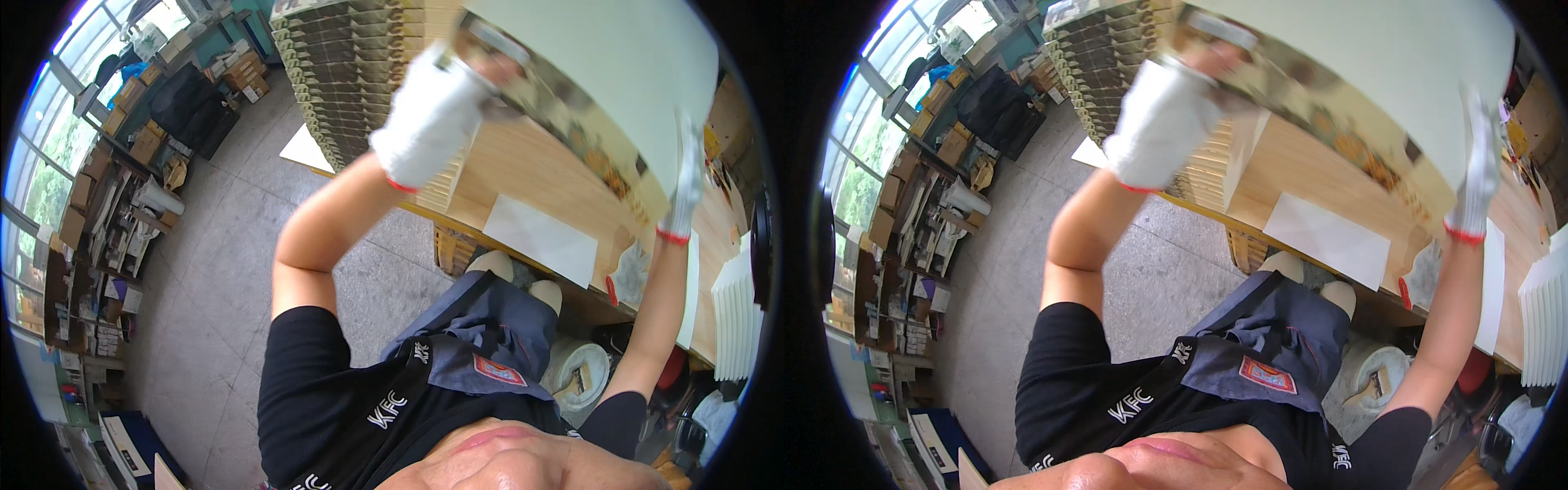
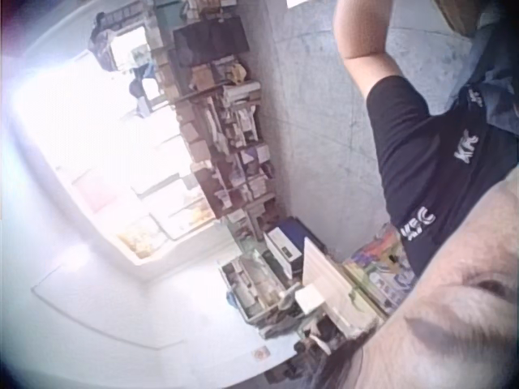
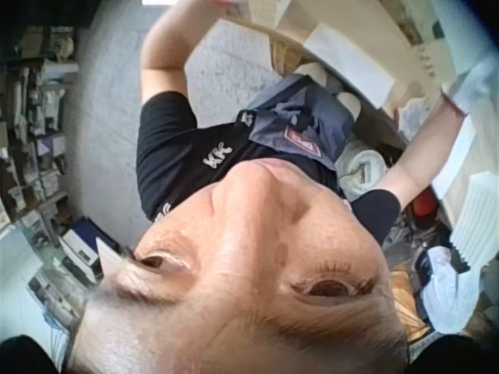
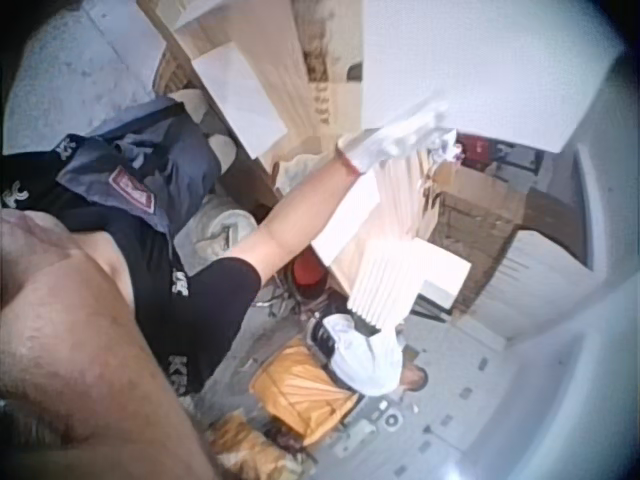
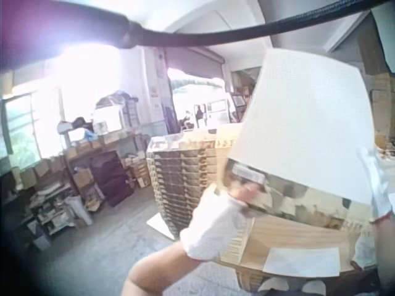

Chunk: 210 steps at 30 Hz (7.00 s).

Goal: The person picks up white boards from a stack, wipes their edges with a cloth, and places them onto a separate stack on a wooden table.

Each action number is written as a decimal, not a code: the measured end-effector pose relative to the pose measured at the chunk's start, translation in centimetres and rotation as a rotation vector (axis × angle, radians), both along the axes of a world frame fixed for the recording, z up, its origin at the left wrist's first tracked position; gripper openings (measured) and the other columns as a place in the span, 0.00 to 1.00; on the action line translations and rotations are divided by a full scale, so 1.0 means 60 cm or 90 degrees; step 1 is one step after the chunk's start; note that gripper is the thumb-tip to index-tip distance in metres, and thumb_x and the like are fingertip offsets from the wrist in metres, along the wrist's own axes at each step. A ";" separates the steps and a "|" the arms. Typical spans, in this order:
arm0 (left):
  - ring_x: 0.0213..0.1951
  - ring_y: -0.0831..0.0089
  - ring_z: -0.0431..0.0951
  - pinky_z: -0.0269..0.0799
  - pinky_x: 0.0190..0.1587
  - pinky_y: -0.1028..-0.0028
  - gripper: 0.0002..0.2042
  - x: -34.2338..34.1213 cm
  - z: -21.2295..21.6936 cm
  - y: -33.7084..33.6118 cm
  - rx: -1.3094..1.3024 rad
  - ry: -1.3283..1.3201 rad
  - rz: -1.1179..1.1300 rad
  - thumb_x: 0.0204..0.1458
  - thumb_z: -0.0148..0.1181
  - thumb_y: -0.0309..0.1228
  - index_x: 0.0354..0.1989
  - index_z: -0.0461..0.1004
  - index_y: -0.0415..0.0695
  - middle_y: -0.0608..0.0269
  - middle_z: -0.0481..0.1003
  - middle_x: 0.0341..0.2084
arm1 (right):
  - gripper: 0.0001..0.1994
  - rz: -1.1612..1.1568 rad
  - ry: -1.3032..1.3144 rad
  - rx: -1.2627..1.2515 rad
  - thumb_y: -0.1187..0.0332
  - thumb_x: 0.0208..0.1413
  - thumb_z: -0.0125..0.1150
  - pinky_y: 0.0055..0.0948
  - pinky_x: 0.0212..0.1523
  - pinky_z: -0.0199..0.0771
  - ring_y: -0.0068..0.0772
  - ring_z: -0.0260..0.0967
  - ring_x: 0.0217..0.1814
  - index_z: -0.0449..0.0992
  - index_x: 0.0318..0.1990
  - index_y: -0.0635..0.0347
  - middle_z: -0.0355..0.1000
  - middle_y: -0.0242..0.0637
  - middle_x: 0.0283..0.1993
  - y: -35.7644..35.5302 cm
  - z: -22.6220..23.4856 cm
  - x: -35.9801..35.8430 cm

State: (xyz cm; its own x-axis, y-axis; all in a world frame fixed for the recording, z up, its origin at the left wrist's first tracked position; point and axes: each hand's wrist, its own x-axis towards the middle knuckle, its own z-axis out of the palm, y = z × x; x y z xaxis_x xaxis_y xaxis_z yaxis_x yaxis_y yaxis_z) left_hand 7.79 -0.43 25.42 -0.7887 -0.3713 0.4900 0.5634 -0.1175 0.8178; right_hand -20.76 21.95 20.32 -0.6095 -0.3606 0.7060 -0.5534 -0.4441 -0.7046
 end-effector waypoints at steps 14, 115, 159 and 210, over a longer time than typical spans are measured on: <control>0.43 0.70 0.74 0.67 0.50 0.70 0.28 0.136 0.172 -0.367 -0.575 -0.618 0.600 0.60 0.49 0.56 0.56 0.77 0.47 0.59 0.78 0.46 | 0.17 0.239 -0.052 0.236 0.55 0.66 0.53 0.26 0.46 0.75 0.26 0.73 0.46 0.75 0.51 0.57 0.75 0.36 0.49 -0.514 0.161 -0.025; 0.62 0.49 0.65 0.65 0.61 0.57 0.25 -0.115 -0.496 -0.029 -0.799 -0.372 0.358 0.39 0.74 0.41 0.41 0.75 0.37 0.52 0.69 0.60 | 0.41 -0.425 0.223 0.805 0.38 0.46 0.66 0.42 0.70 0.54 0.45 0.57 0.70 0.68 0.62 0.58 0.64 0.42 0.66 0.140 -0.397 0.102; 0.62 0.47 0.64 0.57 0.65 0.55 0.25 -0.102 -0.494 -0.019 -0.875 -0.357 0.319 0.42 0.71 0.42 0.43 0.76 0.36 0.47 0.68 0.60 | 0.47 -0.413 0.202 0.816 0.33 0.44 0.63 0.43 0.73 0.47 0.44 0.52 0.73 0.65 0.66 0.59 0.60 0.41 0.70 0.150 -0.399 0.101; 0.42 0.62 0.80 0.74 0.43 0.63 0.11 -0.194 -0.389 0.011 -0.965 -0.395 0.044 0.52 0.61 0.39 0.42 0.81 0.55 0.64 0.80 0.40 | 0.41 -0.049 0.174 0.982 0.26 0.51 0.45 0.46 0.49 0.70 0.52 0.75 0.40 0.82 0.30 0.62 0.78 0.50 0.34 0.066 -0.275 -0.004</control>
State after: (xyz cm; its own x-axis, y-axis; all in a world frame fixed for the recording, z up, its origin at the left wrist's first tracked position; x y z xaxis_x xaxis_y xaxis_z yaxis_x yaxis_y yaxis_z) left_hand -3.88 0.25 2.08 -0.9951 0.0844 0.0511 0.0944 0.9649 0.2451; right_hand -21.00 25.89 3.82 -0.5799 -0.7862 -0.2134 -0.7217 0.6173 -0.3132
